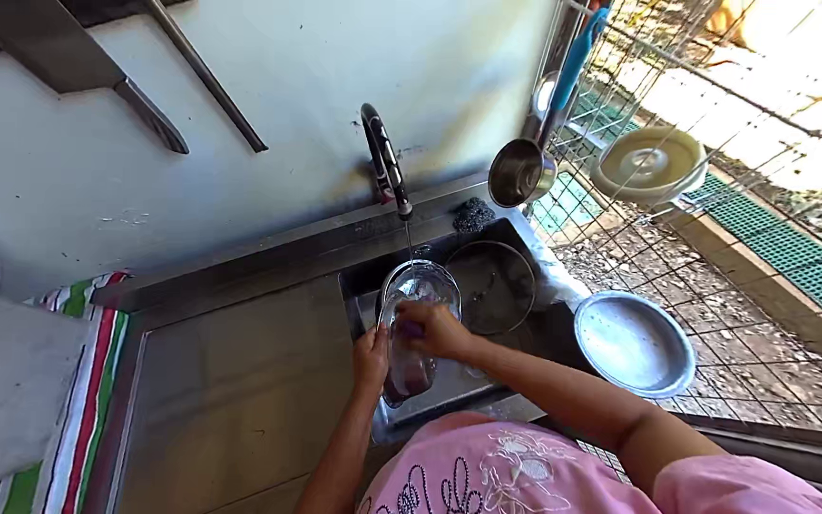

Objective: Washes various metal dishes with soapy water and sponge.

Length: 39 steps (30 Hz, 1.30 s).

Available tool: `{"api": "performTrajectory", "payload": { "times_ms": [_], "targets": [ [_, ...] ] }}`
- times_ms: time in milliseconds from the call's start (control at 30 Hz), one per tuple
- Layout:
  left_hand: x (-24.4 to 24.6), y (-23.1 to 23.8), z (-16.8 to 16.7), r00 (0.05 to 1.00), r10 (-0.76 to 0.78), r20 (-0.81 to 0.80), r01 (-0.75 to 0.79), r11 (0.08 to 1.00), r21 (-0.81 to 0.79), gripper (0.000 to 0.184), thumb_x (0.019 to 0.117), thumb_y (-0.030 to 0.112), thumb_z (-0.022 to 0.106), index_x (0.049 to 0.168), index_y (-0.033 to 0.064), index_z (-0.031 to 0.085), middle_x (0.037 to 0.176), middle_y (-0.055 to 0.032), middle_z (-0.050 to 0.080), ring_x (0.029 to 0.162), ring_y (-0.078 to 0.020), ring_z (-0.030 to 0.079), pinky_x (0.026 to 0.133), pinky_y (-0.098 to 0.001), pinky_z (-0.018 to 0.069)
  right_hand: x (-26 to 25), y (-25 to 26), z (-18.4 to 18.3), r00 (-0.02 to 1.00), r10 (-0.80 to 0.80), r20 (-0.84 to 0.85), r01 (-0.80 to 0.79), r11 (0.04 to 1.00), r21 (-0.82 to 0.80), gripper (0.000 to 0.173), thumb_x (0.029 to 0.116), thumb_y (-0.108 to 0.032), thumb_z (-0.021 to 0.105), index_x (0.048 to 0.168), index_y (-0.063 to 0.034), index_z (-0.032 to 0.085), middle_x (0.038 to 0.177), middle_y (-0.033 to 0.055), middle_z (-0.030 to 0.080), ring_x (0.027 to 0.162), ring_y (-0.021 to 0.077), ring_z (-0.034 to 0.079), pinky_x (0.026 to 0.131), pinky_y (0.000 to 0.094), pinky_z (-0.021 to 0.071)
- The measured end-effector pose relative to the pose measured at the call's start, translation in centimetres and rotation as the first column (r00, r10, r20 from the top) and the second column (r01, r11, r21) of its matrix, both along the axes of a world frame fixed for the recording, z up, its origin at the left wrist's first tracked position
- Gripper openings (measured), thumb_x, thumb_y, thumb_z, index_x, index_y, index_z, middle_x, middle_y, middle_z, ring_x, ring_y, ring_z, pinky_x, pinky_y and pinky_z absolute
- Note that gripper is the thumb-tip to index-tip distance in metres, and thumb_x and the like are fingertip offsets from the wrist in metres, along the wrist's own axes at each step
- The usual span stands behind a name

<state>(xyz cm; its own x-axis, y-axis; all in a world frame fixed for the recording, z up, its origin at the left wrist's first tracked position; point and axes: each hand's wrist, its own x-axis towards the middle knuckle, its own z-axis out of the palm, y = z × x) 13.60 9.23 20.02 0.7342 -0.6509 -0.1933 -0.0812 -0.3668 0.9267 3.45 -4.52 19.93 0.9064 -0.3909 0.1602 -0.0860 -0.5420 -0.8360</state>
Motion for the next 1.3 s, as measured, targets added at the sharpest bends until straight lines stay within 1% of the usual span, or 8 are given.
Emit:
{"api": "performTrajectory", "payload": {
  "times_ms": [300,433,533,767,900,1033,1167,1300],
  "targets": [
    [-0.3,0.1,-0.1,1.000,-0.024,0.009,0.024,1.000,0.020,0.034,0.1090,0.014,0.043,0.090,-0.0077,0.062,0.073,-0.0028,0.052,0.068,-0.0062,0.052,0.068,-0.0255,0.0453,-0.7,0.5,0.0,0.999,0.027,0.045,-0.027,1.000,0.010,0.026,0.0849,-0.007,0.074,0.107,0.0062,0.075,0.126,0.0269,0.069,0.124,0.0385,0.065,0.108,0.0497,0.0502],
    [-0.5,0.7,0.6,0.997,-0.065,-0.037,0.066,0.998,0.006,0.030,0.1074,0.013,0.048,0.088,-0.0046,0.062,0.070,-0.0013,0.052,0.065,-0.0057,0.052,0.067,-0.0260,0.0463,0.0,-1.9,-1.1,0.971,-0.209,-0.112,0.222,0.969,0.112,0.035,0.0953,-0.024,0.067,0.115,0.0046,0.072,0.105,0.0226,0.073,0.101,0.0341,0.070,0.095,0.0518,0.0527],
    [0.0,1.3,1.0,0.997,-0.057,-0.060,0.052,0.996,-0.079,0.014,0.0960,0.009,0.064,0.095,-0.0045,0.065,0.074,0.0018,0.061,0.067,-0.0002,0.058,0.068,-0.0205,0.0505,-0.3,-0.6,-1.3,0.967,-0.216,0.133,0.205,0.975,0.085,0.036,0.0899,-0.023,0.071,0.111,0.0064,0.074,0.114,0.0226,0.074,0.109,0.0326,0.072,0.098,0.0490,0.0552],
    [2.4,4.7,2.7,0.974,0.022,0.225,-0.002,0.996,-0.087,0.032,0.0795,0.019,0.078,0.098,-0.0053,0.067,0.081,0.0002,0.068,0.074,0.0034,0.064,0.072,-0.0183,0.0553,-3.3,-3.3,-8.1,0.917,-0.223,-0.331,0.387,0.703,0.597,0.042,0.1085,-0.030,0.049,0.122,0.0067,0.064,0.102,0.0182,0.070,0.085,0.0210,0.067,0.083,0.0406,0.0549],
    [8.3,6.7,-0.3,0.867,-0.019,0.497,-0.099,0.973,0.209,0.033,0.0903,0.014,0.075,0.103,-0.0148,0.066,0.093,-0.0287,0.068,0.087,-0.0350,0.067,0.084,-0.0543,0.0518,-11.3,-6.9,-4.5,0.838,-0.483,-0.252,0.528,0.608,0.592,0.037,0.1086,-0.027,0.049,0.131,0.0003,0.061,0.101,0.0113,0.067,0.075,0.0142,0.064,0.069,0.0338,0.0570],
    [15.1,10.3,-8.2,0.808,-0.149,0.570,-0.194,0.846,0.497,0.028,0.0981,0.006,0.063,0.118,-0.0135,0.063,0.117,-0.0378,0.063,0.113,-0.0538,0.061,0.101,-0.0679,0.0429,-22.2,-12.2,-3.6,0.622,-0.697,-0.357,0.778,0.501,0.378,0.074,0.0791,-0.001,0.077,0.146,-0.0019,0.043,0.126,0.0256,0.060,0.101,0.0318,0.066,0.083,0.0481,0.0580],
    [14.8,8.5,-11.0,0.720,-0.293,0.629,-0.029,0.893,0.449,0.053,0.0903,-0.001,0.069,0.141,-0.0077,0.053,0.143,-0.0414,0.045,0.136,-0.0597,0.041,0.114,-0.0670,0.0319,-28.2,-14.4,-5.9,0.330,-0.680,-0.655,0.866,0.494,-0.076,0.072,0.0914,-0.004,0.067,0.152,0.0068,0.031,0.152,0.0390,0.032,0.137,0.0494,0.045,0.108,0.0566,0.0441],
    [8.1,-1.3,-9.3,0.656,-0.554,0.513,0.331,0.822,0.464,0.046,0.0982,0.009,0.063,0.140,-0.0076,0.055,0.142,-0.0369,0.050,0.134,-0.0529,0.048,0.112,-0.0617,0.0391,-29.7,-13.9,-8.6,0.253,-0.728,-0.637,0.791,0.535,-0.298,0.047,0.0939,-0.003,0.061,0.140,0.0041,0.054,0.146,0.0343,0.046,0.132,0.0478,0.052,0.108,0.0588,0.0449]
  ]
}}
